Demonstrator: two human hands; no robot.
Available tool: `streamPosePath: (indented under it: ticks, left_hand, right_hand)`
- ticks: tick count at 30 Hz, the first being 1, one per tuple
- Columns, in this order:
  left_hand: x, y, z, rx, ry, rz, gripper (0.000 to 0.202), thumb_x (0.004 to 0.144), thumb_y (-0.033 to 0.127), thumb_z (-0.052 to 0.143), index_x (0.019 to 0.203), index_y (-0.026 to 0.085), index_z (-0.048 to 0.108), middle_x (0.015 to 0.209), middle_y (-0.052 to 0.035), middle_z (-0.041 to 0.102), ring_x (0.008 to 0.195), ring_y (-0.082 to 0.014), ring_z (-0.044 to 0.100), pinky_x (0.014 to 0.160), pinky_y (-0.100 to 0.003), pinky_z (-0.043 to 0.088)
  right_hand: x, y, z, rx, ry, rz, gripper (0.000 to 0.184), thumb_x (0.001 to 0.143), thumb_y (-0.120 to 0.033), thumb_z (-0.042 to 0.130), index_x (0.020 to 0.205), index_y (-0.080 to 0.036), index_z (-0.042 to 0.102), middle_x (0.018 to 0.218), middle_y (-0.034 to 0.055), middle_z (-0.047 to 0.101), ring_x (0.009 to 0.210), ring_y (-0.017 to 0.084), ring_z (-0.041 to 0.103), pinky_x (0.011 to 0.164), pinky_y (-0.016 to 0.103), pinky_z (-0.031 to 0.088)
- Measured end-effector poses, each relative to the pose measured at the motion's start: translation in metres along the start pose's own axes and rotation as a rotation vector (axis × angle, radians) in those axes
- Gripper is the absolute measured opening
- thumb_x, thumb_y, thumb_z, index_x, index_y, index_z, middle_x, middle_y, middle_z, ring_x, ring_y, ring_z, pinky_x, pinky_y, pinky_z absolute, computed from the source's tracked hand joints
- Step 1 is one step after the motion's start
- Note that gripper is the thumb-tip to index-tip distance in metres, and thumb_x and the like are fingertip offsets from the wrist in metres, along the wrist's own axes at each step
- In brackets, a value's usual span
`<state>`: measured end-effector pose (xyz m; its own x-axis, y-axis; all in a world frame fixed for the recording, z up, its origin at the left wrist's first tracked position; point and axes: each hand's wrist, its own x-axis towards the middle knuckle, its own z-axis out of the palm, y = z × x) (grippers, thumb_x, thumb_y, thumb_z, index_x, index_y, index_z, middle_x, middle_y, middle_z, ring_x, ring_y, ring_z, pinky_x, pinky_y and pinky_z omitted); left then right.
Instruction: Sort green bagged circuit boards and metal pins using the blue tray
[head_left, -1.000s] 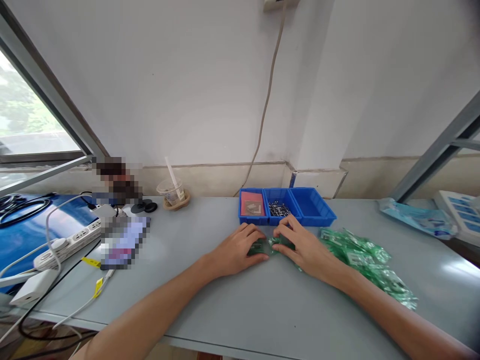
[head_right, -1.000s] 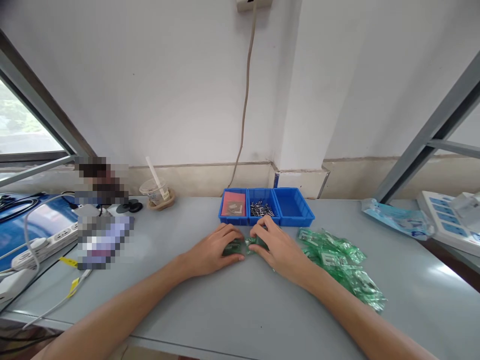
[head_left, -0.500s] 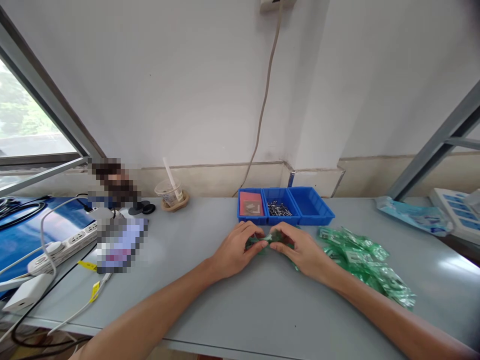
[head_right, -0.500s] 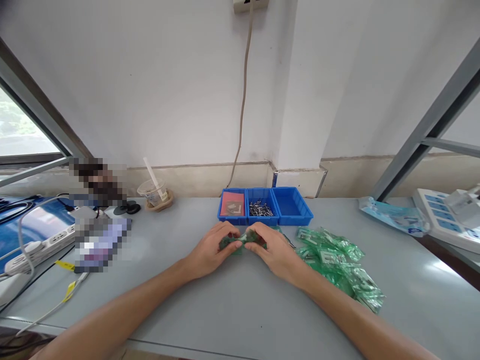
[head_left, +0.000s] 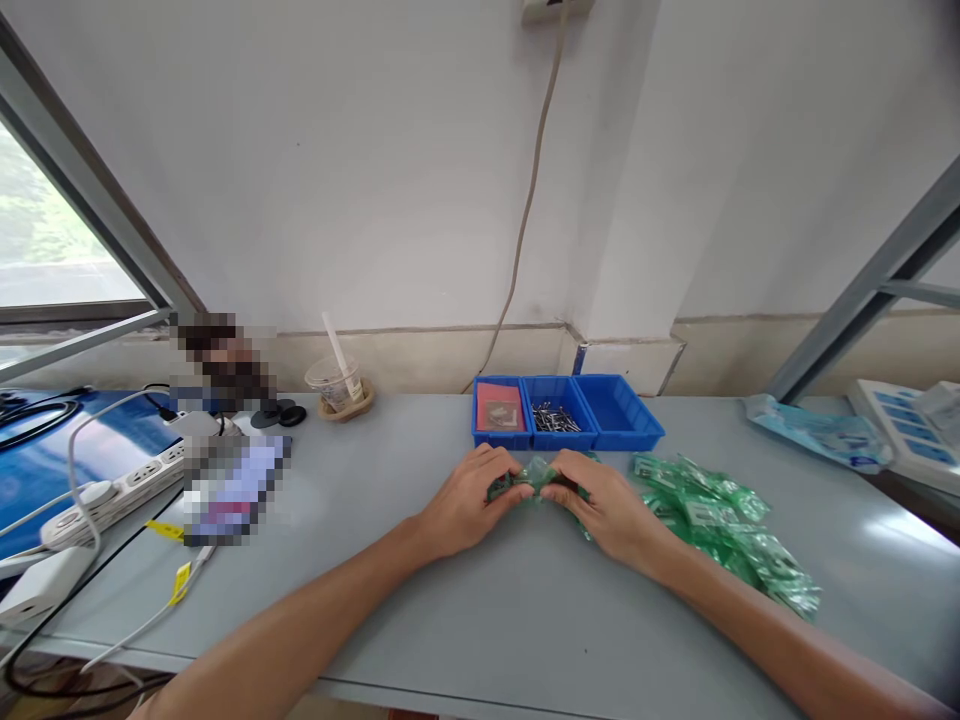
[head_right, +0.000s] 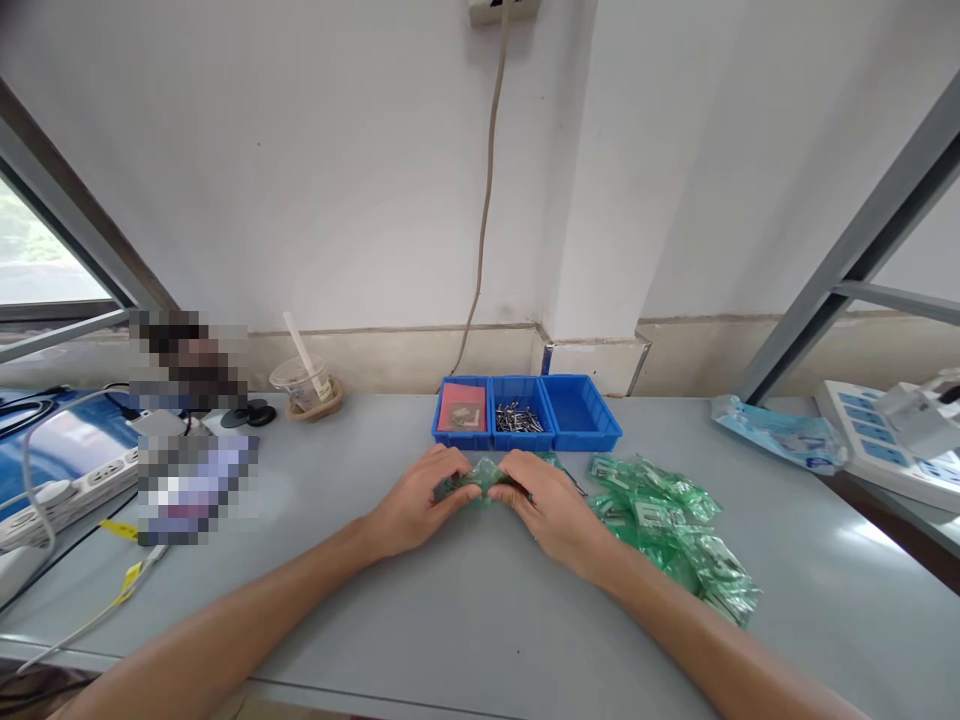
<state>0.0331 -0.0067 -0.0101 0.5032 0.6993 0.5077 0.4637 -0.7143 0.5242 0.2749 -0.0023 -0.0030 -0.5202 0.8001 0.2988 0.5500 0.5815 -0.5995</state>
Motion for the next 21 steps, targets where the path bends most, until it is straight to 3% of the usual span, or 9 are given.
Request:
streamPosePath:
  ticks: [4,9,14,21]
  left_hand:
    - [0.0,0.0012,0.0006,-0.032,0.044,-0.005,0.027,0.109,0.038,0.048,0.09,0.02,0.055,0.087,-0.0028,0.06,0.084,-0.0191,0.049,0.081,-0.032,0.042]
    - [0.0007,0.0051,-0.0021,-0.044,0.038,-0.04,0.028,0.107,0.043,0.053,0.09,0.021,0.057,0.086,-0.0026,0.061,0.085,-0.0197,0.051,0.08,-0.032,0.043]
    - [0.0011,0.0057,-0.0022,-0.04,0.01,-0.056,0.025,0.107,0.041,0.051,0.093,0.021,0.057,0.09,-0.0031,0.06,0.086,-0.0195,0.052,0.08,-0.032,0.045]
    - [-0.0001,0.007,-0.0014,-0.077,0.002,-0.128,0.023,0.104,0.04,0.056,0.091,0.021,0.054,0.089,-0.001,0.058,0.086,-0.0182,0.051,0.076,-0.03,0.043]
  right_hand:
    - [-0.0021,-0.0041,-0.0014,0.017,0.003,0.053,0.026,0.106,-0.048,0.052,0.096,-0.024,0.056,0.091,0.0021,0.063,0.081,0.02,0.056,0.068,0.031,0.042]
    - [-0.001,0.0002,-0.0011,-0.036,0.008,-0.012,0.028,0.11,-0.043,0.043,0.09,-0.024,0.049,0.087,0.0021,0.058,0.08,0.021,0.053,0.073,0.034,0.043]
    - [-0.0008,0.004,0.0025,-0.048,-0.018,-0.01,0.032,0.11,-0.047,0.04,0.089,-0.024,0.049,0.087,0.0029,0.058,0.081,0.022,0.054,0.073,0.035,0.043]
    - [-0.001,-0.0055,0.0018,0.108,0.003,0.102,0.018,0.107,-0.043,0.05,0.109,-0.026,0.056,0.096,0.0013,0.063,0.082,0.019,0.056,0.073,0.033,0.045]
